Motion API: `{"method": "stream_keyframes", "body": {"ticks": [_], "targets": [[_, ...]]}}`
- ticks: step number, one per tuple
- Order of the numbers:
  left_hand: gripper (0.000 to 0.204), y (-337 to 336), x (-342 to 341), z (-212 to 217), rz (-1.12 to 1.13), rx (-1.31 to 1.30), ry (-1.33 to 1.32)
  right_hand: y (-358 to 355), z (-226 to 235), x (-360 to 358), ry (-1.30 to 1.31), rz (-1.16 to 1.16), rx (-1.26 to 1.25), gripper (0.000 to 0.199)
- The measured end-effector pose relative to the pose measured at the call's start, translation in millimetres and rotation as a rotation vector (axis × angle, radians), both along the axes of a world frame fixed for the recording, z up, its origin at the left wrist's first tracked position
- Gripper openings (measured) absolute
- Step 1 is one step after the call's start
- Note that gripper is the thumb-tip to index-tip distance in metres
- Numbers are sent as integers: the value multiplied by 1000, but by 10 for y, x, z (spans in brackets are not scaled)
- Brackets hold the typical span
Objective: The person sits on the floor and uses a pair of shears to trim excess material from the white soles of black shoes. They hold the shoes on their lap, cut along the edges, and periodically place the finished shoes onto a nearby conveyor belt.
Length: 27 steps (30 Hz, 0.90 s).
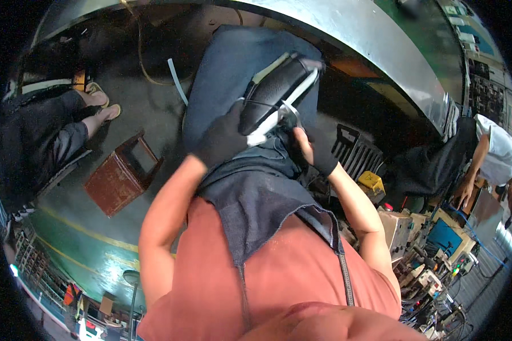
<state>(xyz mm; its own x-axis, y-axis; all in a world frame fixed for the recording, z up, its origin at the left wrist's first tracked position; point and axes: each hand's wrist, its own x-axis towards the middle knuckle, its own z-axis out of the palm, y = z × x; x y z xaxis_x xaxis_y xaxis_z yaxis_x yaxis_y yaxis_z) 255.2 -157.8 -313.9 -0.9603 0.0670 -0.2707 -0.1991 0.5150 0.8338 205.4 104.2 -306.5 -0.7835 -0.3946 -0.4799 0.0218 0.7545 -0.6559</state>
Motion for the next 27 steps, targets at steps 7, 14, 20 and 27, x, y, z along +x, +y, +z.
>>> {"method": "stream_keyframes", "body": {"ticks": [7,14,20,27], "targets": [[78,-381,-868,1212,256,11,294,378,576,257,-265,-269,-204,42],[59,368,-530,-347,230,333,8,237,720,159,-418,-505,-360,45],[31,498,-972,-60,100,-382,143,378,642,-309,-241,-69,-234,44],[76,690,-438,-177,65,170,306,396,663,-674,-95,359,17,39]]}}
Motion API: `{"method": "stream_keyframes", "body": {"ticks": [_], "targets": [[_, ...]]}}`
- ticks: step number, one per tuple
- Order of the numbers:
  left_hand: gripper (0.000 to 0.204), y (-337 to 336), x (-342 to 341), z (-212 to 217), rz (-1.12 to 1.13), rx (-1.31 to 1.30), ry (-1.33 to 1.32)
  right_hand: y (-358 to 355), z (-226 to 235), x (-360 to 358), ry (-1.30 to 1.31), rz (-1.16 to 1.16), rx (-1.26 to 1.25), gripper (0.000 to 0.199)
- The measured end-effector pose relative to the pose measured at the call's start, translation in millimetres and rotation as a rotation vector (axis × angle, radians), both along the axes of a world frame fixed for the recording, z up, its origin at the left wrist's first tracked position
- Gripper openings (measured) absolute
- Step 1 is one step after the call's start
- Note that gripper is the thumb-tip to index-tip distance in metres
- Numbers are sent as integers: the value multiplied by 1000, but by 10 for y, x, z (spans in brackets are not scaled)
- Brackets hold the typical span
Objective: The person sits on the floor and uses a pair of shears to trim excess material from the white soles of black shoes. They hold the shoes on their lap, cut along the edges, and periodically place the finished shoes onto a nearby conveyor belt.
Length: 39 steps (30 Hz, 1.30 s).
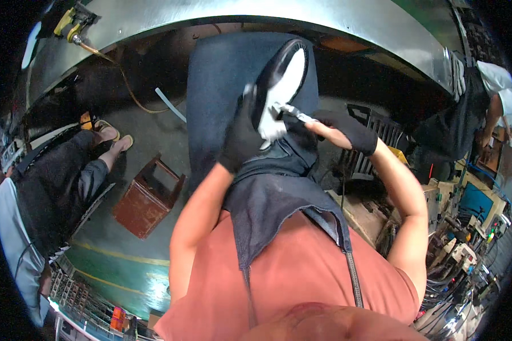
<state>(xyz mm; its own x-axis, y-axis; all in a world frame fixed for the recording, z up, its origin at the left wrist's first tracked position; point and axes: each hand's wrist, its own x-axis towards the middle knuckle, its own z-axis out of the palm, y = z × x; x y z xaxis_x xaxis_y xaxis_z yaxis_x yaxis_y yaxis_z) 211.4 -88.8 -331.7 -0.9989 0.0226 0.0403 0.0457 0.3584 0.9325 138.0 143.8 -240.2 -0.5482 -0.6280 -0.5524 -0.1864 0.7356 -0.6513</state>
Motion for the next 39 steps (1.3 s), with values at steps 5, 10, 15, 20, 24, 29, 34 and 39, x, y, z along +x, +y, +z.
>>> {"method": "stream_keyframes", "body": {"ticks": [5,10,15,20,24,29,34,39], "targets": [[93,31,208,-212,-58,-163,29,-493,184,-67,440,329,206,42],[82,-12,3,-173,116,595,-414,-194,-425,-391,502,517,-37,48],[60,155,-50,-467,319,1,159,-391,73,-613,-67,533,65,43],[61,-37,-239,-529,289,14,10,-959,592,-112,544,639,372,29],[39,-600,-254,-918,-58,-506,250,-868,309,132,508,639,-402,32],[42,-92,-484,189,280,272,-432,-191,-6,-17,68,154,-9,41],[37,-95,-320,-388,99,116,-68,-181,464,32,340,298,67,39],[54,-105,-526,551,-59,195,-400,-810,746,-78,641,455,-443,33]]}}
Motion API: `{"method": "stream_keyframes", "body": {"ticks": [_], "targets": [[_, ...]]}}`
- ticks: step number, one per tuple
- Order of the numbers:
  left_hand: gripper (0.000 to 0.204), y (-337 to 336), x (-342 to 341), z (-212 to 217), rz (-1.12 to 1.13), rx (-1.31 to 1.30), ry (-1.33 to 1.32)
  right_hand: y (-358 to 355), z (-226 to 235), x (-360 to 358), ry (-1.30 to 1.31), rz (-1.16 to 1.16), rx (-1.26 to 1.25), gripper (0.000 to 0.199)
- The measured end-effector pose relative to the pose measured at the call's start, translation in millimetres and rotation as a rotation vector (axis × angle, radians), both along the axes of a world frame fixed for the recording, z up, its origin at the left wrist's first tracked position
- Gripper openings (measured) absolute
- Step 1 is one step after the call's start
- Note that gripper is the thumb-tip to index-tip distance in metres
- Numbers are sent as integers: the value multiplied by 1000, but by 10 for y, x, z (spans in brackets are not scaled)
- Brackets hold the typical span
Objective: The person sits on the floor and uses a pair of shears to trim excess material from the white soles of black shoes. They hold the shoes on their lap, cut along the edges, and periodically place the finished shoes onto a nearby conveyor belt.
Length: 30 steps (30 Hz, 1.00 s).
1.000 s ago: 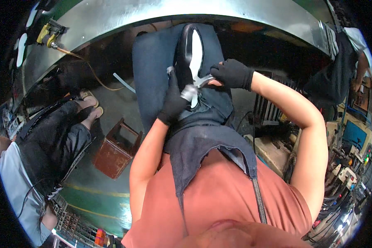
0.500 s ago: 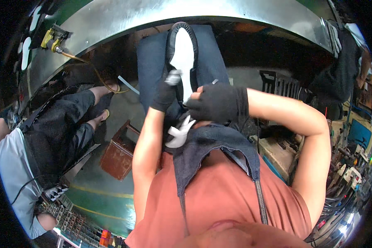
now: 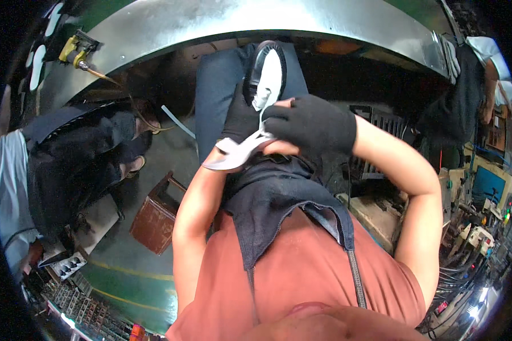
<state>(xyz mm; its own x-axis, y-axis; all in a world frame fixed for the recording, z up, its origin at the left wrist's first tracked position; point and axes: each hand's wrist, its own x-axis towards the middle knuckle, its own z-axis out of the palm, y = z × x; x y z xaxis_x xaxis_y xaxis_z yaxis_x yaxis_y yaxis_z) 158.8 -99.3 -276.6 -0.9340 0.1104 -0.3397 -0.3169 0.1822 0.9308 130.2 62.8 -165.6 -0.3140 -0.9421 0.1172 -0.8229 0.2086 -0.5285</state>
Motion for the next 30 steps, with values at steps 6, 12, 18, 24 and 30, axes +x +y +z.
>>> {"method": "stream_keyframes", "body": {"ticks": [6,12,18,24,30], "targets": [[84,-95,146,-640,-99,-9,263,130,-218,-174,123,-275,533,43],[73,-165,148,-456,-393,17,35,203,-643,-203,-156,-326,361,41],[41,-185,306,-907,-251,-25,312,102,-220,-9,-103,-290,91,40],[90,-50,198,-589,27,-78,421,174,-419,298,-975,-743,-1,42],[54,-202,374,-974,116,703,-205,383,-1346,1421,-1205,-1274,-150,58]]}}
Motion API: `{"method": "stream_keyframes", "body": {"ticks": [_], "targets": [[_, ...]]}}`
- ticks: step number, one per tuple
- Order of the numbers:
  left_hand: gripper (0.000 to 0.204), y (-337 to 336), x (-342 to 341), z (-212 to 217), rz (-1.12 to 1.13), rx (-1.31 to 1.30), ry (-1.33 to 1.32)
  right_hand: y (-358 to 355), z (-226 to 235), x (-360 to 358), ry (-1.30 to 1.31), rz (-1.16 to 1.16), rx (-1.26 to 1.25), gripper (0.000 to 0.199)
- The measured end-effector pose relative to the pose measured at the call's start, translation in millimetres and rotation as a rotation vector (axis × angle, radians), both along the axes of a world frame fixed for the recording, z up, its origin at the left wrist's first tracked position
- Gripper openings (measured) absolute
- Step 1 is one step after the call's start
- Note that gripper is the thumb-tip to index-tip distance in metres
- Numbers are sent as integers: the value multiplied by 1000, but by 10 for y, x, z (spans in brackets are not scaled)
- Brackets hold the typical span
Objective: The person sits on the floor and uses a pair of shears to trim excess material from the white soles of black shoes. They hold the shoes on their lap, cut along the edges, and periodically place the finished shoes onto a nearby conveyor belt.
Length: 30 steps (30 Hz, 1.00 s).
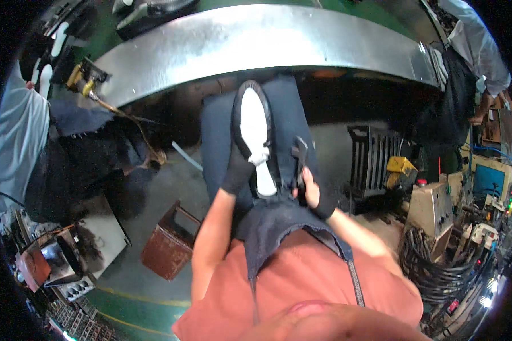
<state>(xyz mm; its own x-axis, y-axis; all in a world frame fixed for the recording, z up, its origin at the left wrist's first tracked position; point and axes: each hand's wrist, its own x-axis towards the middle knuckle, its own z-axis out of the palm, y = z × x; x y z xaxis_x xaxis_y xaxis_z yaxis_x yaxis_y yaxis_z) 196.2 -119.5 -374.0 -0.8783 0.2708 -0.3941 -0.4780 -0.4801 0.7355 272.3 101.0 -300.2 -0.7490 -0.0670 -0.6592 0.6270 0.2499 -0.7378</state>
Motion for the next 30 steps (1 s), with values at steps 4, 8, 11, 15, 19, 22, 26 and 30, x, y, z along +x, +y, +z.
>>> {"method": "stream_keyframes", "body": {"ticks": [4,8,11,15,19,22,26,30], "targets": [[41,54,-127,-301,193,236,-167,95,-459,235,-103,-178,-177,67],[49,-154,-1558,706,101,47,30,95,-559,-67,-361,-286,-167,75],[59,-347,-3037,1910,-31,-384,228,86,-639,-378,-377,-275,-227,81],[43,-727,-4305,1324,-196,-1299,890,-2,-849,-1001,-401,-147,-218,82],[45,-642,-3957,1417,-300,-1905,1340,43,-826,-1511,-394,-25,-188,85],[46,-1560,-4068,1407,-21,-1827,1193,23,-910,-1642,-446,73,-182,83],[45,-2440,-4441,1255,223,-1997,878,-45,-703,-1846,-536,-84,-248,73],[51,-3256,-5321,1021,220,-1855,26,-80,-842,-1941,-595,43,-257,71]]}}
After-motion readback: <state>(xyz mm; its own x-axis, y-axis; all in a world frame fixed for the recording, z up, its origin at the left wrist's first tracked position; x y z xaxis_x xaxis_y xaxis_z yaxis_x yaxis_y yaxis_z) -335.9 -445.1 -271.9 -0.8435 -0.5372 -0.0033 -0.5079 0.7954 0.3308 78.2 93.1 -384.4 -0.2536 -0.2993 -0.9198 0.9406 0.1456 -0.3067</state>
